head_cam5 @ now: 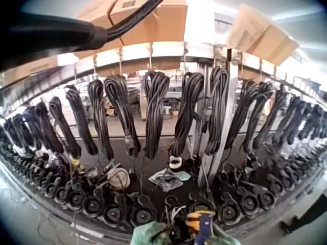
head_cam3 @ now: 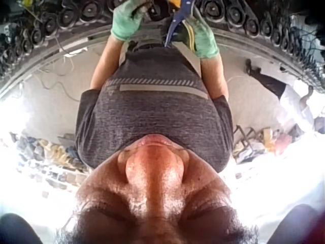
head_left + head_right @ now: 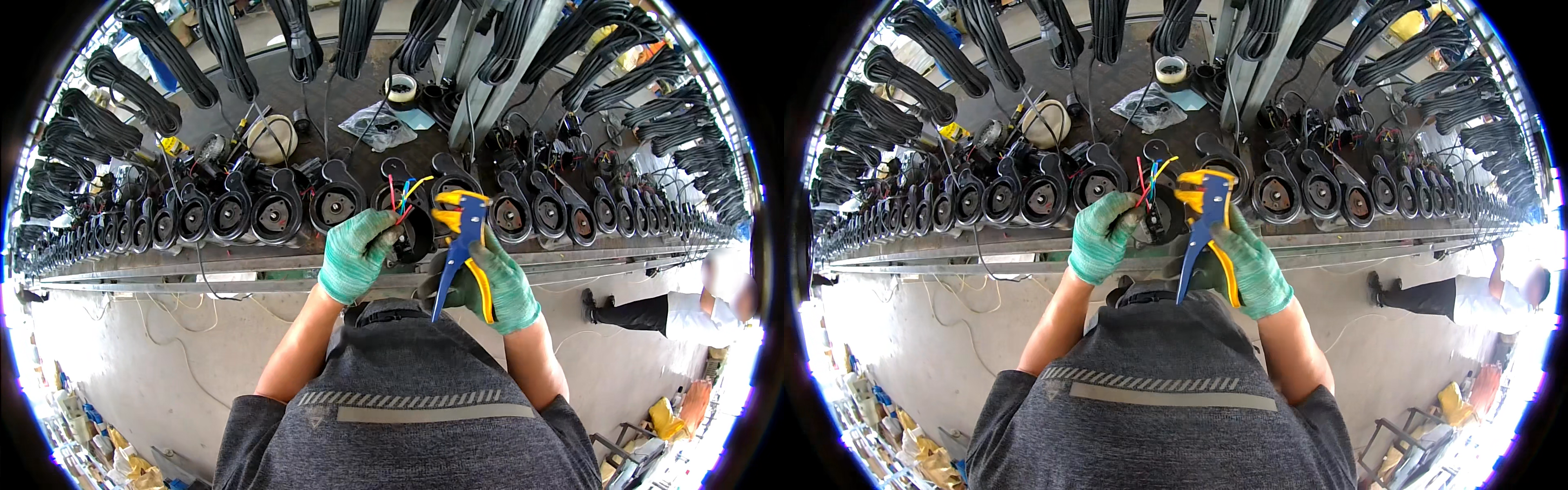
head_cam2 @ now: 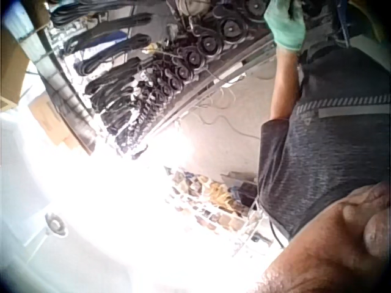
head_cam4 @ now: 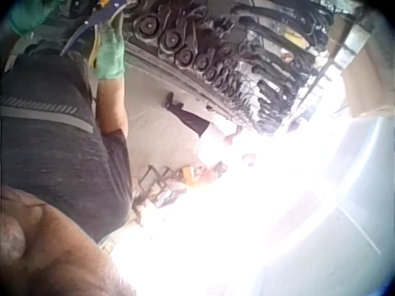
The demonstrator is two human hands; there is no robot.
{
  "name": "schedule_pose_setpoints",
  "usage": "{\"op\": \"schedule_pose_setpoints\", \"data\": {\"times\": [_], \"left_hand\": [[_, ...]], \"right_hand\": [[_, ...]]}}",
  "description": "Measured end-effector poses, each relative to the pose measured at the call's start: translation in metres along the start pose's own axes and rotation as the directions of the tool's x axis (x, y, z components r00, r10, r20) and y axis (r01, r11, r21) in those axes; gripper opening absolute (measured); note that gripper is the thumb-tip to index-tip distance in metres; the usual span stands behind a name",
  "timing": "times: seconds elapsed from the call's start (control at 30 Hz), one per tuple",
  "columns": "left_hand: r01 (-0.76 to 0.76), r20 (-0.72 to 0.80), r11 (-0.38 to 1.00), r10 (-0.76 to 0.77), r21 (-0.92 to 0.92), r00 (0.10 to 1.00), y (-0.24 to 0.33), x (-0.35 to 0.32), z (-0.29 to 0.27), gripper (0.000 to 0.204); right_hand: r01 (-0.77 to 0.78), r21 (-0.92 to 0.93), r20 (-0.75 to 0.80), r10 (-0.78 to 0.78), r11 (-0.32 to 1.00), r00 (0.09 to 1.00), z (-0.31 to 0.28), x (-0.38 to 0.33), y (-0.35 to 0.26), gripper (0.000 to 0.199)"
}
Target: The person uses a yellow and blue crimping tool to secure connectors onto the ends of wires attached to circular mechanical components. The person repeatedly picks up a component, aligns the wires, and crimps the terminals, then places the component back on the workbench.
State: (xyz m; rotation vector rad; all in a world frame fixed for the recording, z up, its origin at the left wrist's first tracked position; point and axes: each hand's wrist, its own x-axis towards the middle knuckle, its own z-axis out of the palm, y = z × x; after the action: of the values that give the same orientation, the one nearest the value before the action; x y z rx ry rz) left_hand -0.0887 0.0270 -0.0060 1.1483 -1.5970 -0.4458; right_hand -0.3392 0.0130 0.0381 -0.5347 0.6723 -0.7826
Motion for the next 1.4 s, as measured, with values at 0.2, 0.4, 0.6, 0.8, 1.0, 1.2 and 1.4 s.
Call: {"op": "schedule_pose_setpoints", "data": {"times": [0.2,0.4,0.6,0.8,1.0,1.2,1.4], "left_hand": [[-0.144,0.134,0.974,0.121,0.174,0.984,0.009,0.011,-0.006,0.023],[-0.161,0.17,0.968,0.128,0.194,0.977,0.007,0.008,-0.009,0.028],[-0.246,0.175,0.952,0.215,0.181,0.961,0.002,0.007,-0.011,0.027],[-0.267,0.237,0.947,0.222,0.176,0.946,-0.004,0.007,-0.015,0.028],[-0.294,0.312,0.935,0.225,0.196,0.923,-0.002,0.011,-0.021,0.027],[-0.327,0.316,0.929,0.262,0.172,0.912,-0.005,0.012,-0.02,0.033],[-0.306,0.31,0.927,0.232,0.218,0.922,-0.004,0.014,-0.018,0.027]], "right_hand": [[-0.155,-0.032,0.176,0.158,0.987,0.972,0.014,-0.011,-0.01,0.063],[-0.172,-0.125,0.18,0.193,0.977,0.964,0.016,-0.017,-0.014,0.063],[-0.149,-0.208,0.153,0.183,0.967,0.971,0.018,-0.019,-0.012,0.065],[-0.137,-0.273,0.103,0.17,0.952,0.98,0.022,-0.021,-0.013,0.064],[-0.145,-0.306,0.173,0.204,0.941,0.963,0.018,-0.021,-0.016,0.06],[-0.152,-0.273,0.146,0.198,0.95,0.969,0.012,-0.018,-0.008,0.063],[-0.118,-0.245,0.082,0.142,0.962,0.986,0.019,-0.019,-0.003,0.054]]}}
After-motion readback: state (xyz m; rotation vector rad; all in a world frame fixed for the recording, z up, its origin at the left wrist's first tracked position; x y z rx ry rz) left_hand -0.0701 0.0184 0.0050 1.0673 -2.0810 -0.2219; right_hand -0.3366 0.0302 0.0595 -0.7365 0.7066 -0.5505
